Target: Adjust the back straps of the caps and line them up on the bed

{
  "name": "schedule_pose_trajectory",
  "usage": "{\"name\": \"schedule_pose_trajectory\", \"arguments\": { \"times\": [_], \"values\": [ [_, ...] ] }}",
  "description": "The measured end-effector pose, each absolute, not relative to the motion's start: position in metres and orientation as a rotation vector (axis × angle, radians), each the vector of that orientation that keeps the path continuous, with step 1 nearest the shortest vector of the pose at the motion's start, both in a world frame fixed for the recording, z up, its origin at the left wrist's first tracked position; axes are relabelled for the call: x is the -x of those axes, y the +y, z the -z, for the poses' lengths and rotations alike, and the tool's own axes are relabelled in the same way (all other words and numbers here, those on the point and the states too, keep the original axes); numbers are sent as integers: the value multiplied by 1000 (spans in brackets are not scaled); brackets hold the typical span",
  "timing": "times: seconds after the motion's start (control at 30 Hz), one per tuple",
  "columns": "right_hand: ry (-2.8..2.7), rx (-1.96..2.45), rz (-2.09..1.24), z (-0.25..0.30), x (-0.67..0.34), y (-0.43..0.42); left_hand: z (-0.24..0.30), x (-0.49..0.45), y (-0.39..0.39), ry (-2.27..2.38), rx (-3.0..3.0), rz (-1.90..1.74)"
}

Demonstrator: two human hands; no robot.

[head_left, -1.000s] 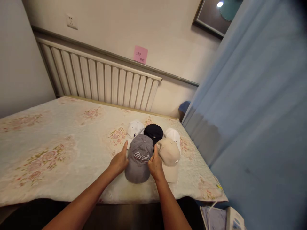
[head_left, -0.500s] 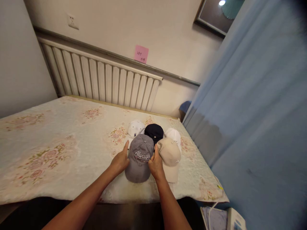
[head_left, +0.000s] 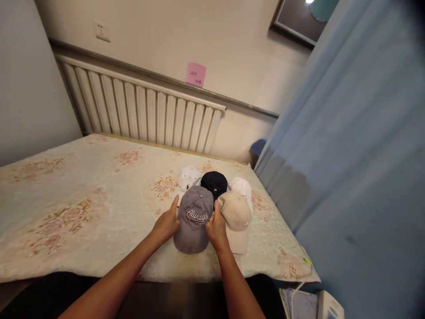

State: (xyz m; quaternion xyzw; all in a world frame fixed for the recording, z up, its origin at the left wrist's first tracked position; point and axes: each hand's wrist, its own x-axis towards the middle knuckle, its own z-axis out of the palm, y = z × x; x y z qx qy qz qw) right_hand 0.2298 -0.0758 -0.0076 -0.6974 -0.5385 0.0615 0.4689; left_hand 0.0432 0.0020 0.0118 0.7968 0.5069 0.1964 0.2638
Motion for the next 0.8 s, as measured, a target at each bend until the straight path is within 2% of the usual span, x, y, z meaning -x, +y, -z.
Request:
{"name": "schedule_pose_trajectory", "arguments": {
  "times": [0.8],
  "values": [
    [-1328,1696,-208,4,-228,-74,-10,-43,6,1368,-2109,-541]
  ]
}}
